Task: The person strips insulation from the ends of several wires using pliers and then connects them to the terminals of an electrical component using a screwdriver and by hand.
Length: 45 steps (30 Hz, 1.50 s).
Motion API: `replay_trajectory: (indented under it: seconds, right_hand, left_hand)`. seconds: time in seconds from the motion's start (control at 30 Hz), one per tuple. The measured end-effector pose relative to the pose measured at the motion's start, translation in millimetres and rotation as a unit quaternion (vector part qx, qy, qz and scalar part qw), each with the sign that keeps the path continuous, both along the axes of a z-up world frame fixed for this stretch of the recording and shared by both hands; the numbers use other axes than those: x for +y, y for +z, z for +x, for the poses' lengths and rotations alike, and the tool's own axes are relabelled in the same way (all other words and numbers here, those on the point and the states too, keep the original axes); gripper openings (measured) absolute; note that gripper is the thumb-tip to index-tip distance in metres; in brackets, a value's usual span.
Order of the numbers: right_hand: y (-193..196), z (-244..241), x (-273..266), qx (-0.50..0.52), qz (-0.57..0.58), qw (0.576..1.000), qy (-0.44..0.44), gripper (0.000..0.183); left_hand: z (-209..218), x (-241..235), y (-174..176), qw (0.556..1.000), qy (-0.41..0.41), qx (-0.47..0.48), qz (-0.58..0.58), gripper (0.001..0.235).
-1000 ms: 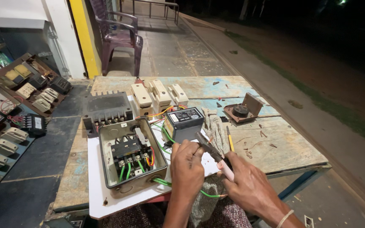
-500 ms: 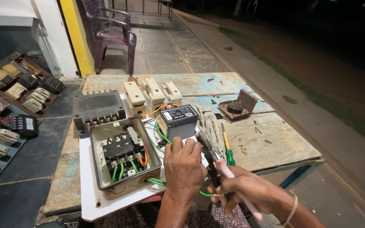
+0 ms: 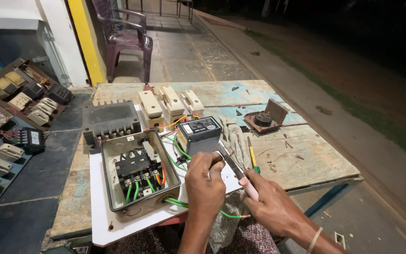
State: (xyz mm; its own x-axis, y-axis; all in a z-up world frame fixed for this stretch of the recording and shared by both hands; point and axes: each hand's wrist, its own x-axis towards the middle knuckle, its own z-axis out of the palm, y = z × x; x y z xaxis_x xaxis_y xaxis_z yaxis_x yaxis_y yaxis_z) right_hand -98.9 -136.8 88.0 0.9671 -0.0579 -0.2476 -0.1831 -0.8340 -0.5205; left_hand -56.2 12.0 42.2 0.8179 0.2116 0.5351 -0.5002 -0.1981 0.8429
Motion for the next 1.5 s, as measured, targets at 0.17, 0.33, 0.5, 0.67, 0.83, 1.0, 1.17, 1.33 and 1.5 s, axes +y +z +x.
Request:
replay_trajectory:
  seconds: [0.17,0.33,0.5,0.67,0.83,1.0,1.17,1.33,1.5]
  right_hand:
    - [-4,19,-12,-0.126,-0.151,0.976,0.089,0.06]
    - [-7,42,-30,-0.307,-0.182,0.906,0.227,0.064]
    - [-5,54,-34,-0.319,-0.152,0.899,0.258,0.063]
    - [-12,47,-31,-0.225,-0.189,0.936,0.195,0.059]
    - [-7,24,-20,-0.071,-0.098,0.987,0.106,0.039]
    - [4,8,-17,0.091,0.127,0.987,0.031,0.043]
    - [-2,9,-24,0.123,0.209,0.97,0.032,0.031]
    - [-9,9,-22,0.099,0.177,0.979,0.027,0.033]
    - [-3,4,-11,0.073,0.089,0.993,0.0,0.041]
  left_hand:
    - [10,2,-2,0.979,-0.118,0.059,-0.157,0.008]
    - [20,8,-15,0.963,-0.182,0.039,-0.193,0.02]
    - [26,11,-24,0.968,-0.181,0.042,-0.166,0.013]
    - [23,4,-23,0.957,-0.162,0.119,-0.21,0.007]
    - [16,-1,-14,0.993,-0.057,0.048,-0.094,0.011]
    - [12,-6,-6,0.991,0.041,-0.062,0.11,0.014]
    - [11,-6,-4,0.97,0.065,-0.14,0.19,0.013]
    - [9,-5,-8,0.967,0.065,-0.13,0.207,0.013]
    - [12,-5,-9,0.987,0.039,-0.089,0.128,0.008]
